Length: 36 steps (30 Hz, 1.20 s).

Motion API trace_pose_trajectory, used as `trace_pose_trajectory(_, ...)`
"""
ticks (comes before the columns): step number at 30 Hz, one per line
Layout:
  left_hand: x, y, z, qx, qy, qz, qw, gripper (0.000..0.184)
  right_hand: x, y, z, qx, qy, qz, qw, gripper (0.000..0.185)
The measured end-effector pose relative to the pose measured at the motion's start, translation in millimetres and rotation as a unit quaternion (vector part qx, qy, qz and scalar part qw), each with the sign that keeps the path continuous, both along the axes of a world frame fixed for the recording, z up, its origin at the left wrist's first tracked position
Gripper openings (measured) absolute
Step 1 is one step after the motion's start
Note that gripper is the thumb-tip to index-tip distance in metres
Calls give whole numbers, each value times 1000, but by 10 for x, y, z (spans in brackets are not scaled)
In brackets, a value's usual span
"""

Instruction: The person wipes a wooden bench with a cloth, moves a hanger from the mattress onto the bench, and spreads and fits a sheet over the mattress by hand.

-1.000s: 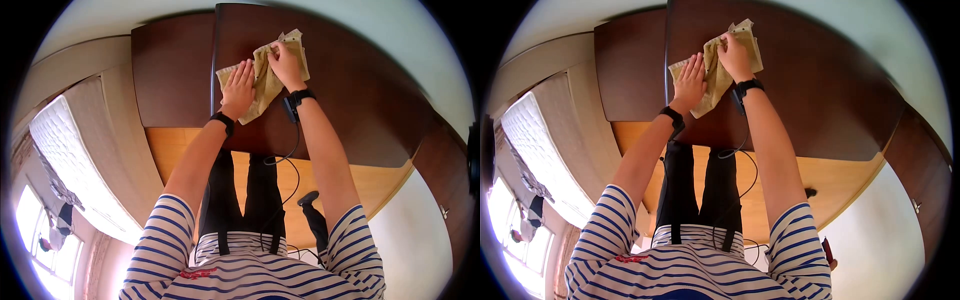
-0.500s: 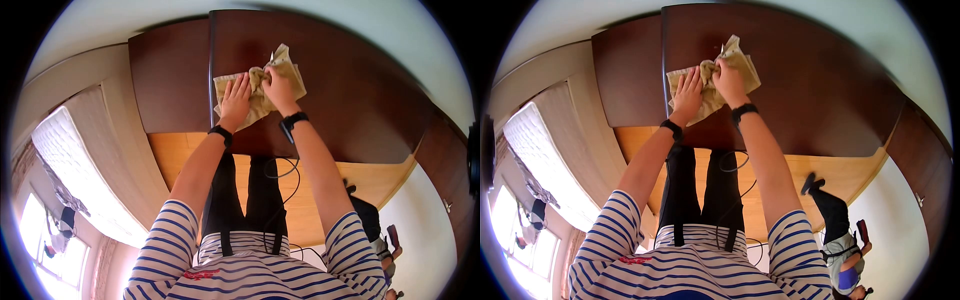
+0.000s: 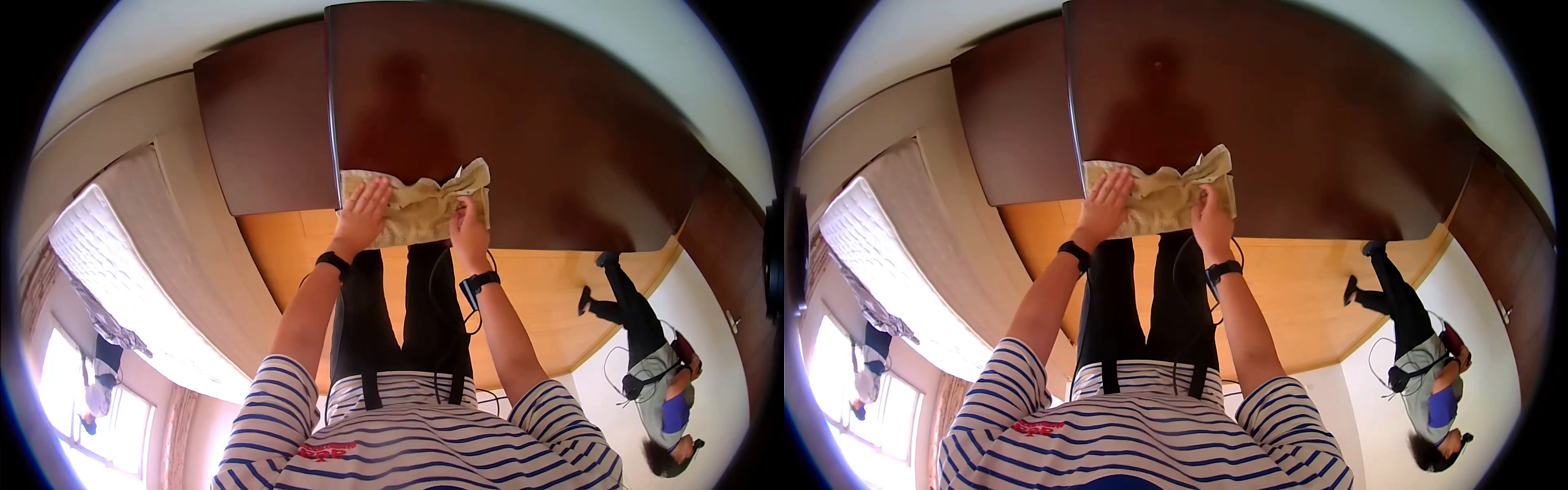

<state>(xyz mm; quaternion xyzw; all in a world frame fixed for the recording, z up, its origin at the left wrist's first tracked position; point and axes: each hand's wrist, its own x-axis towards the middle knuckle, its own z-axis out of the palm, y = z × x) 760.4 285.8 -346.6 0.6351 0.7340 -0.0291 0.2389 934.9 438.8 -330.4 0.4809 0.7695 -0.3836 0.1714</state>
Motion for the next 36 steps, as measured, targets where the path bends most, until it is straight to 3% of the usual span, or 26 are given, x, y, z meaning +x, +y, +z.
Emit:
trace_pose_trajectory(3,-38,-111,109,-90,1,201,975,73,174,-70,-76,62,-13,-48,997,32)
trace_pose_trajectory(4,31,-207,87,-91,4,199,976,73,253,-102,-98,60,-11,-50,997,32)
trace_pose_trajectory(6,170,-536,-54,-50,-8,393,918,77,335,-224,-125,59,14,-148,987,38)
trace_pose_trajectory(7,211,-657,-77,-51,-7,391,919,77,383,-274,-156,58,14,-150,987,38)
trace_pose_trajectory(9,335,-850,-135,-150,-146,563,799,75,532,-307,-197,143,19,-141,979,41)
trace_pose_trajectory(10,385,-979,-237,-149,-146,562,800,75,564,-308,-174,145,20,-143,979,41)
trace_pose_trajectory(12,541,-1153,-362,-163,-311,666,658,68,750,-249,-98,116,-43,-183,975,36)
trace_pose_trajectory(15,489,-1074,-154,-151,-299,672,661,57,1026,-204,-240,115,-34,-127,985,27)
trace_pose_trajectory(19,491,-1195,-240,-148,-337,671,644,46,1114,-241,-285,85,-48,-141,985,23)
trace_pose_trajectory(21,443,-1300,-359,-197,-377,587,688,36,1110,-234,-311,104,-29,-32,994,27)
trace_pose_trajectory(25,299,-1331,-460,-255,-410,486,728,27,823,-125,-55,29,52,-140,988,30)
trace_pose_trajectory(27,294,-1280,-438,-220,-490,599,594,24,890,-125,-40,8,45,-155,987,30)
trace_pose_trajectory(28,300,-1252,-358,-217,-490,599,595,24,919,-140,-45,-14,37,-169,985,30)
trace_pose_trajectory(30,341,-1219,-183,-214,-522,653,504,20,1072,-229,-79,-23,21,-155,987,31)
trace_pose_trajectory(31,352,-1247,-121,-210,-522,653,506,20,1170,-270,-100,-32,4,-143,989,32)
trace_pose_trajectory(32,346,-1287,-52,-224,-563,654,453,20,1259,-315,-114,-29,8,-141,990,32)
trace_pose_trajectory(33,311,-1327,-20,-240,-601,652,396,20,1309,-354,-93,-101,10,-216,971,33)
trace_pose_trajectory(34,254,-1408,-33,-236,-601,651,398,20,1357,-383,-96,-171,15,-289,942,34)
trace_pose_trajectory(36,171,-1532,-4,-249,-618,581,468,20,1428,-364,-70,-199,38,-298,933,33)
